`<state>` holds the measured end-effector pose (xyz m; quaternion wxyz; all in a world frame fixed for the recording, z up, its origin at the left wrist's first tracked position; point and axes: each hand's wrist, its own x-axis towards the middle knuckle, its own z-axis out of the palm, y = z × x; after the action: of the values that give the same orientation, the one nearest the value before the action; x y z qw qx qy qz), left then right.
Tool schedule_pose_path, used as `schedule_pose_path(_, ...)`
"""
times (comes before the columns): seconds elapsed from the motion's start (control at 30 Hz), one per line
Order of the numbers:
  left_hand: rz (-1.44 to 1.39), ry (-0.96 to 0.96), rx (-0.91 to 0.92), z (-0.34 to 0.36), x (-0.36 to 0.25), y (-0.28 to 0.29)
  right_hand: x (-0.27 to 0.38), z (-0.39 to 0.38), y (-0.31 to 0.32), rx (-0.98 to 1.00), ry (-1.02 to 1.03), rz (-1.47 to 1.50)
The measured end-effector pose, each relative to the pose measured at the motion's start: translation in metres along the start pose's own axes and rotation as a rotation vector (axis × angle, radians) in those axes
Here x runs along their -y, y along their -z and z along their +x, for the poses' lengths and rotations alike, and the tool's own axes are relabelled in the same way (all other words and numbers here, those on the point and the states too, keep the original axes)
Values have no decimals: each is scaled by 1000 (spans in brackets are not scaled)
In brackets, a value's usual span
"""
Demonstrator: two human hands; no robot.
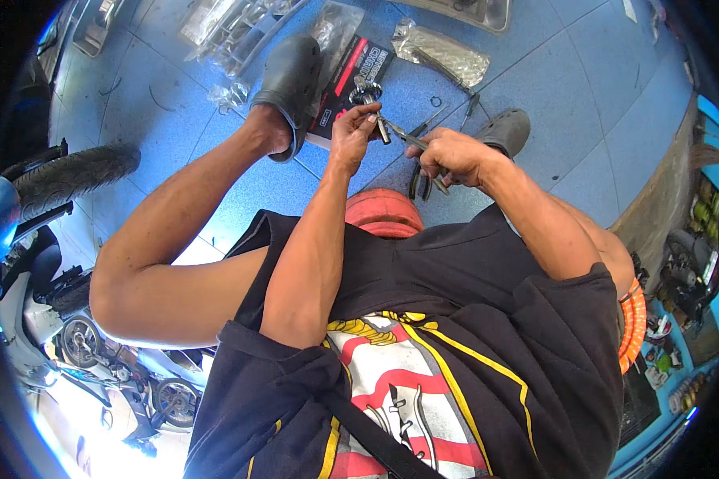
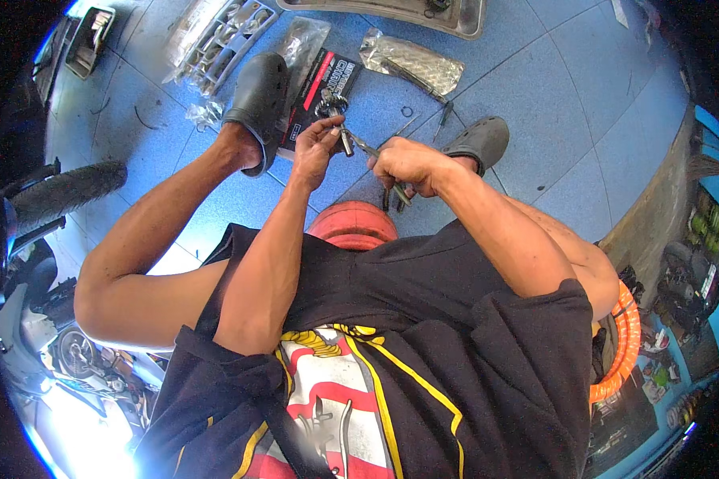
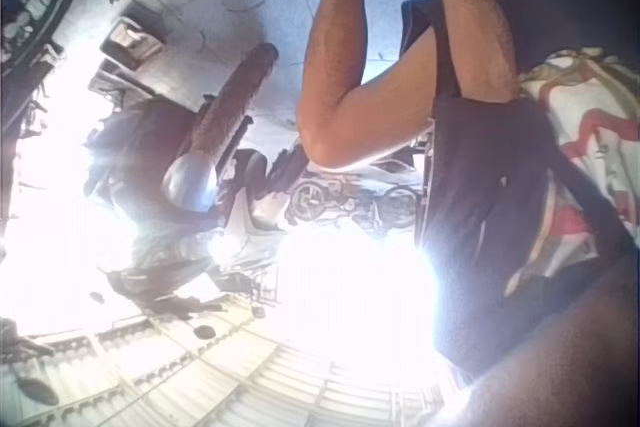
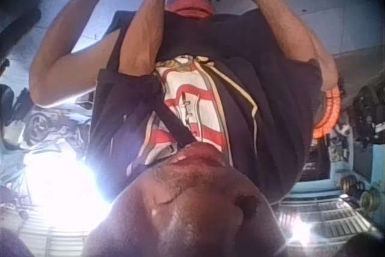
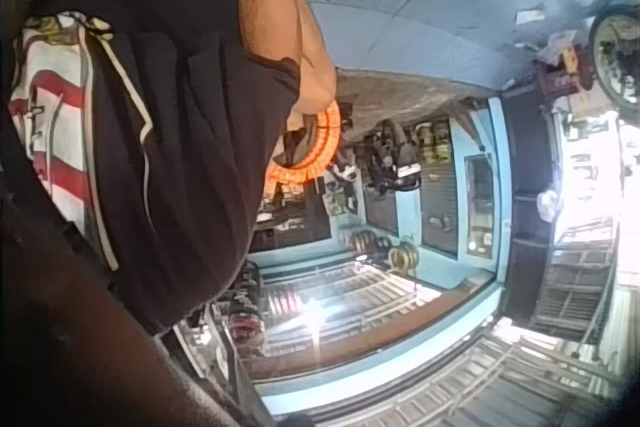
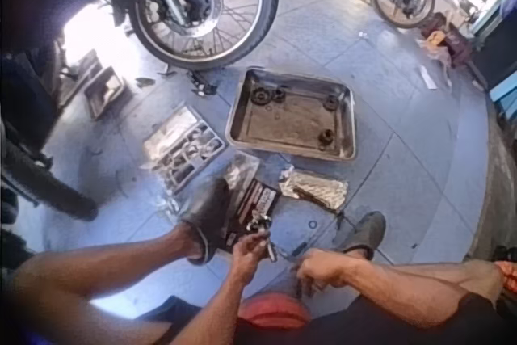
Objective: The recorder is assembling or repairing internal motorcycle engine components, specifically working on a gear shaft and related assembly.
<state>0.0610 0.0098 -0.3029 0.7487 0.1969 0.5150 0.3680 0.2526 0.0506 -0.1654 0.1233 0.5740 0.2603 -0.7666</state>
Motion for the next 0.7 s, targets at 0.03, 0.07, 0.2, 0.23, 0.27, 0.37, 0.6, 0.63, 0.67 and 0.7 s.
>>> schedule_pose_path(0.03, 14, -4, -7, 0, -1, -1, 0, 1, 1, -3, -10, 30)
schedule_pose_path(0.07, 28, -7, -14, -1, -2, -2, 0, 2, 2, -3, -10, 30)
schedule_pose_path(0.2, -13, 0, -34, -2, -3, -4, -4, 3, 7, 11, -1, 154)
schedule_pose_path(0.23, 0, 0, -21, -1, -3, -3, -5, 3, 7, 11, 12, 170)
schedule_pose_path(0.27, 14, 0, -9, 0, -2, -3, -5, 3, 8, 11, 12, 170)
schedule_pose_path(0.37, 6, 3, -14, 0, -1, -3, -5, 4, 9, 16, -22, 217)
schedule_pose_path(0.6, 18, 3, -9, 2, 0, 0, 4, 7, 14, 33, -48, 269)
schedule_pose_path(0.63, 26, 6, -11, 1, -1, -1, 5, 7, 14, 31, -67, 276)
schedule_pose_path(0.67, 34, 8, -13, 1, -2, -2, 4, 7, 14, 31, -67, 275)
schedule_pose_path(0.7, 34, 8, -13, 1, -3, -3, 2, 8, 14, 17, -58, 278)
